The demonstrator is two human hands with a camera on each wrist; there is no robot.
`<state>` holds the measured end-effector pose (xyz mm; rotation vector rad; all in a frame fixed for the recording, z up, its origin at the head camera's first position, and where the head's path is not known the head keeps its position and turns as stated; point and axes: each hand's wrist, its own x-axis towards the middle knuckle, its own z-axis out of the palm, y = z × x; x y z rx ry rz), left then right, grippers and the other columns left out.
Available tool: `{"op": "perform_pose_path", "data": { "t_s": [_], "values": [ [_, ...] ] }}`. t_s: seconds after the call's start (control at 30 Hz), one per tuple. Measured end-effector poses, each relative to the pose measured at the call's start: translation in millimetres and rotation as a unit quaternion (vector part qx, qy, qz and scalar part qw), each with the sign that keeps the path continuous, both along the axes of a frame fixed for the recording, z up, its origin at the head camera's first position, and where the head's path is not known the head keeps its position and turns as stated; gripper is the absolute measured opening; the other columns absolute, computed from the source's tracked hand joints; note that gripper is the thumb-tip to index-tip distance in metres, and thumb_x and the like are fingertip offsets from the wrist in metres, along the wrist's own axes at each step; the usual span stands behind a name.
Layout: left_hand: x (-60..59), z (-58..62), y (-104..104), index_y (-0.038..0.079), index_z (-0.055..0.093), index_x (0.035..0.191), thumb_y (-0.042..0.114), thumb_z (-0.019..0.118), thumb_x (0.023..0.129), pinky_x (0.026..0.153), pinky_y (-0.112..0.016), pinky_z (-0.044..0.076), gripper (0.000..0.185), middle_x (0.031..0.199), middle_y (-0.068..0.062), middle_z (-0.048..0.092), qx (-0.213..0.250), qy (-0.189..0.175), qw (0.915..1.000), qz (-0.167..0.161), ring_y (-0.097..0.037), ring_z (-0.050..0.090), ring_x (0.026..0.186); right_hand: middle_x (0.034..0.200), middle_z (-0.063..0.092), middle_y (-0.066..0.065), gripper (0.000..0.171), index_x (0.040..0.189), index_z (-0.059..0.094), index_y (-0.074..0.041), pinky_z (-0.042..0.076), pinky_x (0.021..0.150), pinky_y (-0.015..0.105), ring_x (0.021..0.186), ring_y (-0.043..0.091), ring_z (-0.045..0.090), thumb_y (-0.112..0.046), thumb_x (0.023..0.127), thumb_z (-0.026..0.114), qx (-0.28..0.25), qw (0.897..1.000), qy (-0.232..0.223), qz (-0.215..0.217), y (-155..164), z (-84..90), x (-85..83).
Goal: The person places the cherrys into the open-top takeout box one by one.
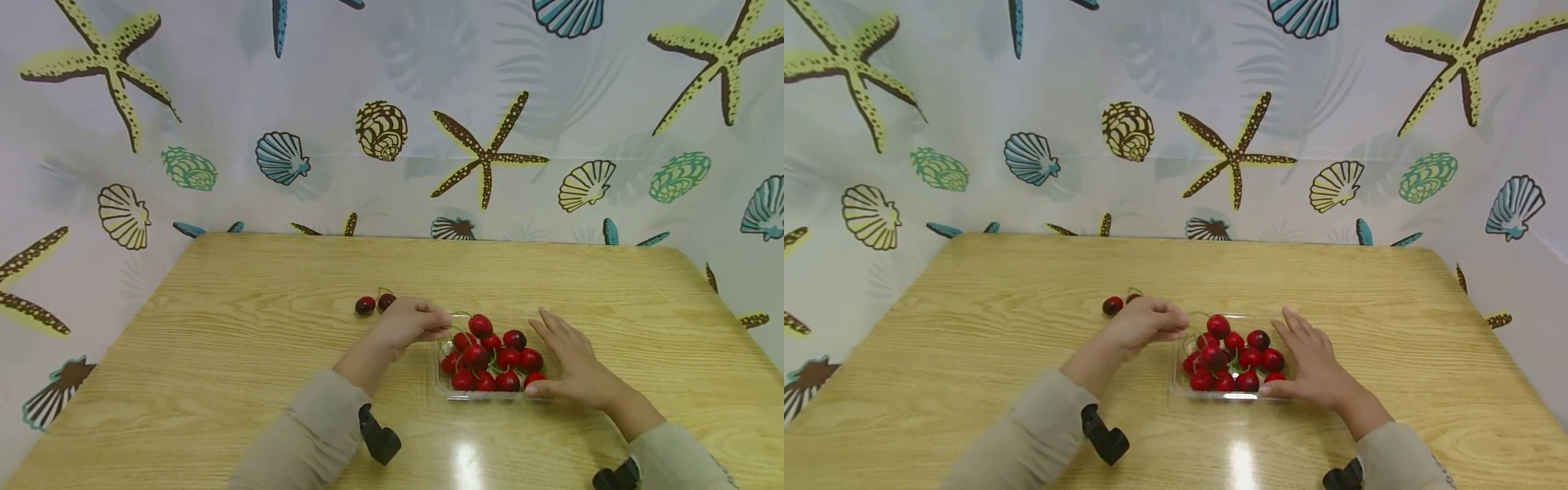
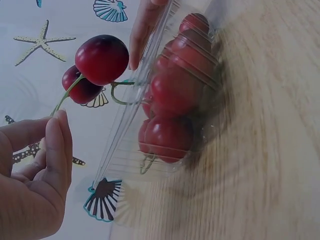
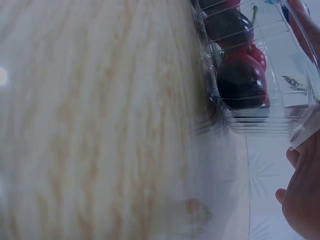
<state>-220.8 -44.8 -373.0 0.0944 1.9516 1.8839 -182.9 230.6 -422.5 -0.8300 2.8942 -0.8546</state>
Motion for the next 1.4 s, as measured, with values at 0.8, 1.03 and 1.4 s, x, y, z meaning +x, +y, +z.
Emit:
{"op": "perform_pose_path", "data": {
  "t_s": [0.8, 1.03, 1.4],
  "values": [
    [-1.8, -14.1, 39, -0.007, 0.06, 0.086, 0.004, 0.057, 0.082, 0.064, -0.026, 0.051, 0.012, 0.077, -0.014, 0.062, -0.039, -0.029, 0.9988, -0.008, -0.016, 0.062, 0.064, 0.141, 0.006, 0.016, 0.093, 0.134, 0.023, 0.001, 0.004, 0.09, 0.064, 0.125, 0.037, 0.005, -0.043, 0.067, 0.069, -0.004, 1.0, -0.008, -0.002, -1, 0.2, 0.0],
    [-4.5, -17.0, 50, -0.01, 0.06, 0.078, -0.006, 0.056, 0.079, 0.056, -0.021, 0.051, 0.005, 0.083, -0.012, 0.06, -0.049, -0.017, 0.9986, -0.002, -0.01, 0.057, 0.053, 0.141, 0.007, 0.018, 0.093, 0.134, 0.023, 0.001, 0.005, 0.09, 0.064, 0.125, 0.038, 0.005, -0.043, 0.067, 0.069, -0.006, 1.0, -0.009, -0.004, -1, -0.5, -0.1],
    [0.3, -13.9, 58, -0.003, 0.063, 0.071, -0.001, 0.06, 0.077, 0.048, -0.02, 0.048, 0.007, 0.072, -0.004, 0.059, -0.186, 0.032, 0.9819, -0.013, -0.012, 0.058, 0.052, 0.14, 0.009, 0.021, 0.092, 0.133, 0.023, 0.002, 0.005, 0.09, 0.064, 0.125, 0.039, 0.005, -0.043, 0.067, 0.069, -0.007, 1.0, -0.01, -0.007, -2, 0.6, 0.9]
  ]
}}
